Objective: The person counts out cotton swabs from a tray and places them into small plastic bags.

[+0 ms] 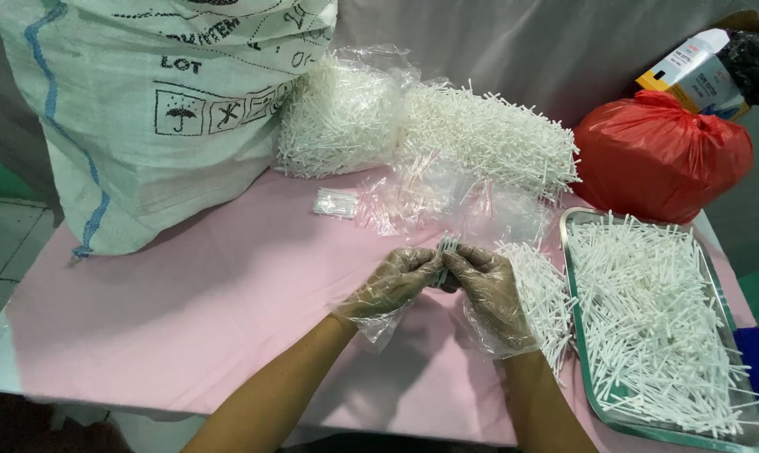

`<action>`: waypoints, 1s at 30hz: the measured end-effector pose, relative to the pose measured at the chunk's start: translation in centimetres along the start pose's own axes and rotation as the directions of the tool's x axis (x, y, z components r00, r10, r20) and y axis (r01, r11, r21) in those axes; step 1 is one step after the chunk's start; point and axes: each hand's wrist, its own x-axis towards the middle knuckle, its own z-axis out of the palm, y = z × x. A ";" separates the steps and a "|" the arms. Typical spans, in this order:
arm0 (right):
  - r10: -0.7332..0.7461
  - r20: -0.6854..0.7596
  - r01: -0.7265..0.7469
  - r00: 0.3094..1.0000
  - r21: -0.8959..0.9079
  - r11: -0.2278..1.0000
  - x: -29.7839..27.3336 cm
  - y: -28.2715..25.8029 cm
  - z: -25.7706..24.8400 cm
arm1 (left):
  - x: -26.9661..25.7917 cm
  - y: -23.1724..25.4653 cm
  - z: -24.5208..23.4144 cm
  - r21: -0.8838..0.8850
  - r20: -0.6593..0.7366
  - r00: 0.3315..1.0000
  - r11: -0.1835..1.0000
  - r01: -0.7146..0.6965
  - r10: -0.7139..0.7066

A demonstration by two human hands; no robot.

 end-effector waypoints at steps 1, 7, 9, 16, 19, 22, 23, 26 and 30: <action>0.001 0.000 -0.001 1.000 0.000 1.000 0.0 0.0 0.0 | 0.0 0.0 0.0 0.000 -0.001 1.000 1.000 0.000 0.000; -0.022 0.001 0.022 1.000 0.020 1.000 0.4 0.9 -0.6 | 0.2 -0.2 0.0 -0.004 -0.010 1.000 1.000 0.011 -0.011; -0.043 0.023 0.042 0.999 0.036 0.998 0.7 1.5 -1.1 | 0.3 -0.3 0.1 -0.006 -0.016 1.000 1.000 0.015 -0.015; -0.085 0.035 0.086 0.996 -0.018 0.996 0.1 0.1 -0.4 | 0.4 -0.5 0.3 -0.011 -0.030 0.999 1.000 0.022 -0.023; -0.096 0.045 0.097 0.994 -0.034 0.995 0.4 0.3 -0.6 | 0.5 -0.6 0.3 -0.015 -0.036 0.999 1.000 0.025 -0.025; -0.096 0.045 0.097 0.994 -0.017 0.995 0.1 -0.1 -0.3 | 0.6 -0.6 0.3 -0.019 -0.046 0.999 0.999 0.026 -0.027; -0.086 0.040 0.087 0.996 -0.022 0.996 0.2 0.2 -0.5 | 0.6 -0.6 0.3 -0.021 -0.050 0.998 0.999 0.027 -0.028; -0.078 0.039 0.079 0.996 -0.029 0.996 0.6 1.1 -0.9 | 0.6 -0.7 0.3 -0.024 -0.056 0.998 0.999 0.029 -0.030; -0.086 0.054 0.088 0.995 -0.049 0.995 1.2 2.2 -1.7 | 0.6 -0.4 0.6 0.174 -0.049 0.998 0.985 -0.017 0.025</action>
